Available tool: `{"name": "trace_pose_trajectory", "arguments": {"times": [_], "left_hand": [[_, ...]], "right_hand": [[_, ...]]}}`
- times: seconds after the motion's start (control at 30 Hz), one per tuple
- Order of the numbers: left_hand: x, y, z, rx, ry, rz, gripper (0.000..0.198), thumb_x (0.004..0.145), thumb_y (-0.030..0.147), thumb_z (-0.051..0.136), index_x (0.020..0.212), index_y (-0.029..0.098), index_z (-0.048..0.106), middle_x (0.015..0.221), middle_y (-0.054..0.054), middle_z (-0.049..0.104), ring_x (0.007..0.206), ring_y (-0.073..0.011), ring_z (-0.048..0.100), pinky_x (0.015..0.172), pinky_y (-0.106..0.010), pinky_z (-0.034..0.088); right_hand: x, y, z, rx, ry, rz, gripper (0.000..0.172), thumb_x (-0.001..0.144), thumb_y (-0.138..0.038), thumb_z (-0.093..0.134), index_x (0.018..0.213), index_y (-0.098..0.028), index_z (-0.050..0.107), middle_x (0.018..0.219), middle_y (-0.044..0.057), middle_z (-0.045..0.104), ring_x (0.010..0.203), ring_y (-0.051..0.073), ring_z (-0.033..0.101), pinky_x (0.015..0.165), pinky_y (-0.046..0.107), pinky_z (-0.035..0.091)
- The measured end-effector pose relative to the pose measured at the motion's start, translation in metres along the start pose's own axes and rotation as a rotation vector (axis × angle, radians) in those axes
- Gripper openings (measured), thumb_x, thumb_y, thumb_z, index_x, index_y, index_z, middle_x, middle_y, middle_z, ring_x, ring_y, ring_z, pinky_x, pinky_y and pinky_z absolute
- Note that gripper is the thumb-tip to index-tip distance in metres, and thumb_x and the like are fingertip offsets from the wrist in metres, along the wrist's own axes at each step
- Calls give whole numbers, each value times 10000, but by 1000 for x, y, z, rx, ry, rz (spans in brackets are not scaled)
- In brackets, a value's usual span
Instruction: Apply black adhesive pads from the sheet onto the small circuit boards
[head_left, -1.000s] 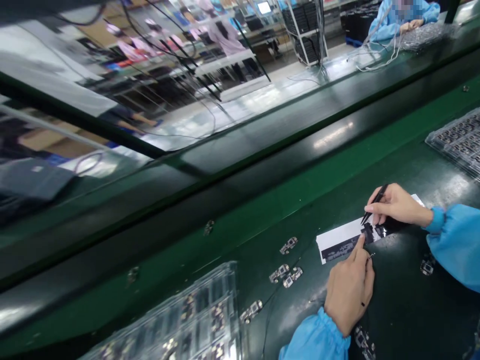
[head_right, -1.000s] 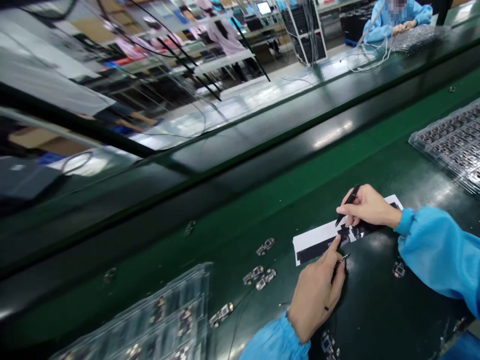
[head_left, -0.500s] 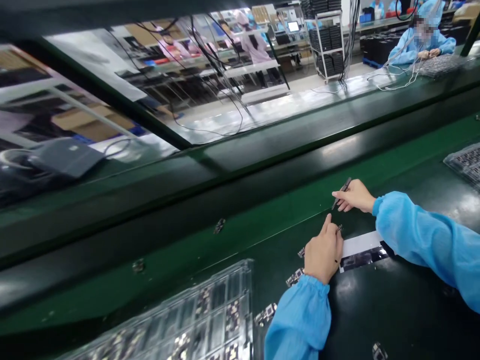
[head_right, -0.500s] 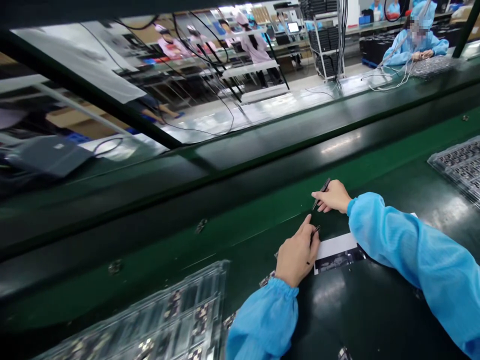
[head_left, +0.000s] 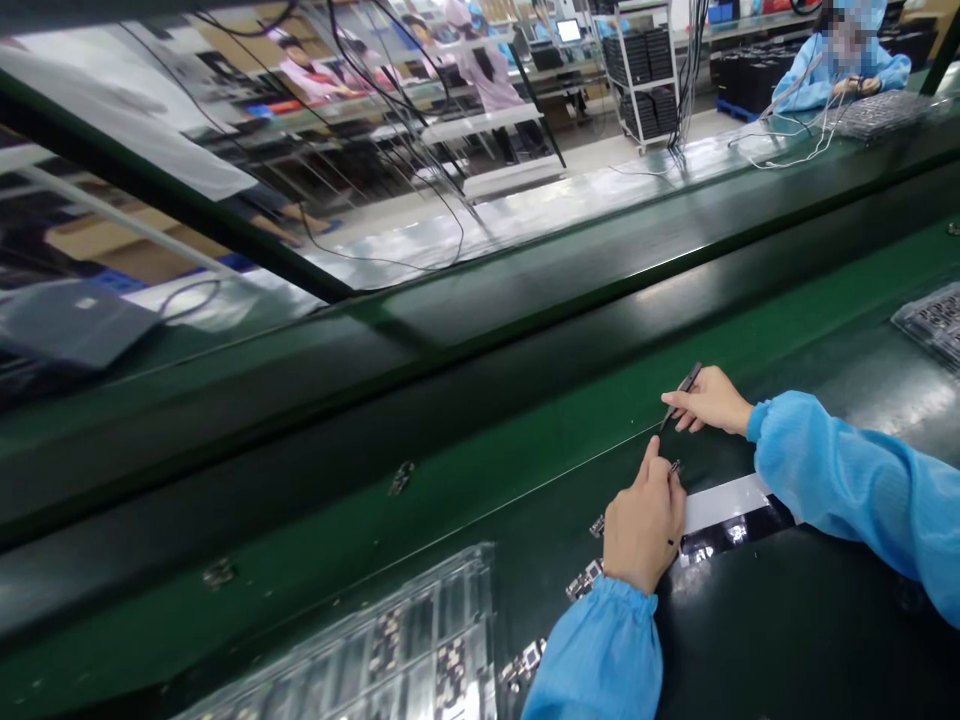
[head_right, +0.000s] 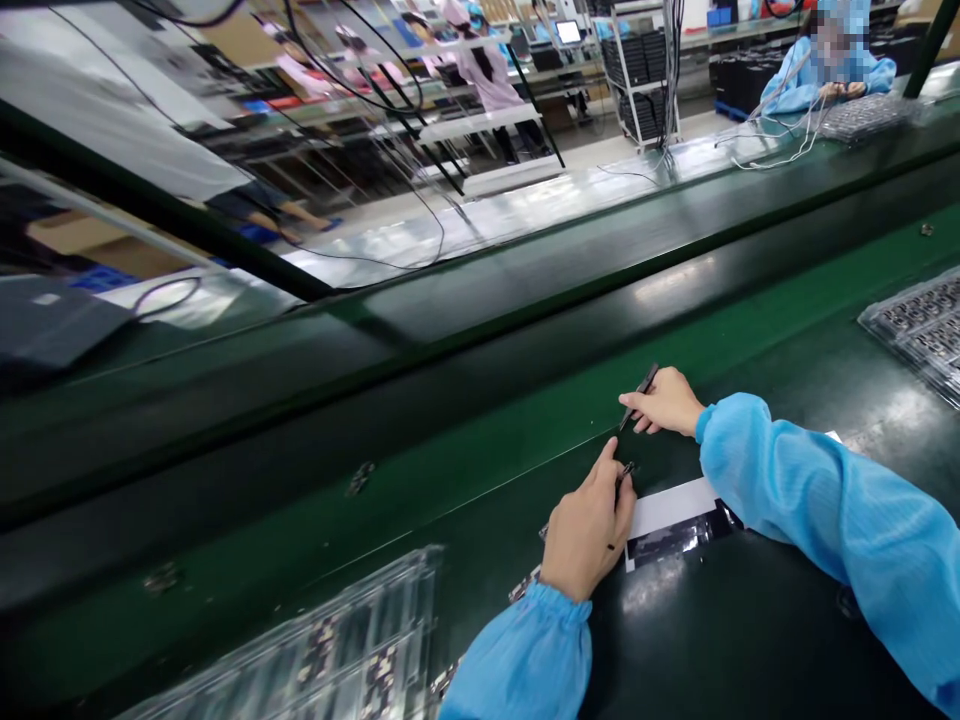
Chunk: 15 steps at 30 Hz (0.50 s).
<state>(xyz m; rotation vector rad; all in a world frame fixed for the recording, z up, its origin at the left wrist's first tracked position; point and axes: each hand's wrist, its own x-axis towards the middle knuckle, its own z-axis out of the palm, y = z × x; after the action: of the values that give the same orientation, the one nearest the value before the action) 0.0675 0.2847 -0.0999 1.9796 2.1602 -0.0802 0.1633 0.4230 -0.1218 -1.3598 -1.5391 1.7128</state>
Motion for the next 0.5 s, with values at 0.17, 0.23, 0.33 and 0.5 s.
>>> {"name": "trace_pose_trajectory", "arguments": {"times": [0.17,0.23,0.33,0.5], "left_hand": [[0,-3,4,12,35,30,229,899,282,283,893,194,494,1430,-95,356,682,-234,667,576,-361,480],[0,-3,5,15,35,31,225,899,283,283,891,192,489,1418,-112,374,681,-233,668,576,-358,479],[1,-3,4,21,31,22,224,899,280,282,889,192,487,1406,-119,393,680,-235,668,577,-359,479],[1,-1,1,15,12,11,226,898,281,288,895,191,495,1405,-126,393,702,-237,670,598,-363,484]], "right_hand": [[1,2,2,-6,-10,-13,203,761,-239,649,647,-74,617,651,105,681,437,119,619,322,149,468],[1,3,2,-7,-12,-14,201,760,-239,648,651,-73,618,652,105,681,436,118,618,325,149,469],[2,4,2,-7,-5,-16,196,765,-237,642,660,-73,614,654,105,681,438,117,618,332,150,474],[2,4,2,-14,0,-19,207,767,-241,638,650,-72,611,657,107,678,437,117,617,326,149,466]]}}
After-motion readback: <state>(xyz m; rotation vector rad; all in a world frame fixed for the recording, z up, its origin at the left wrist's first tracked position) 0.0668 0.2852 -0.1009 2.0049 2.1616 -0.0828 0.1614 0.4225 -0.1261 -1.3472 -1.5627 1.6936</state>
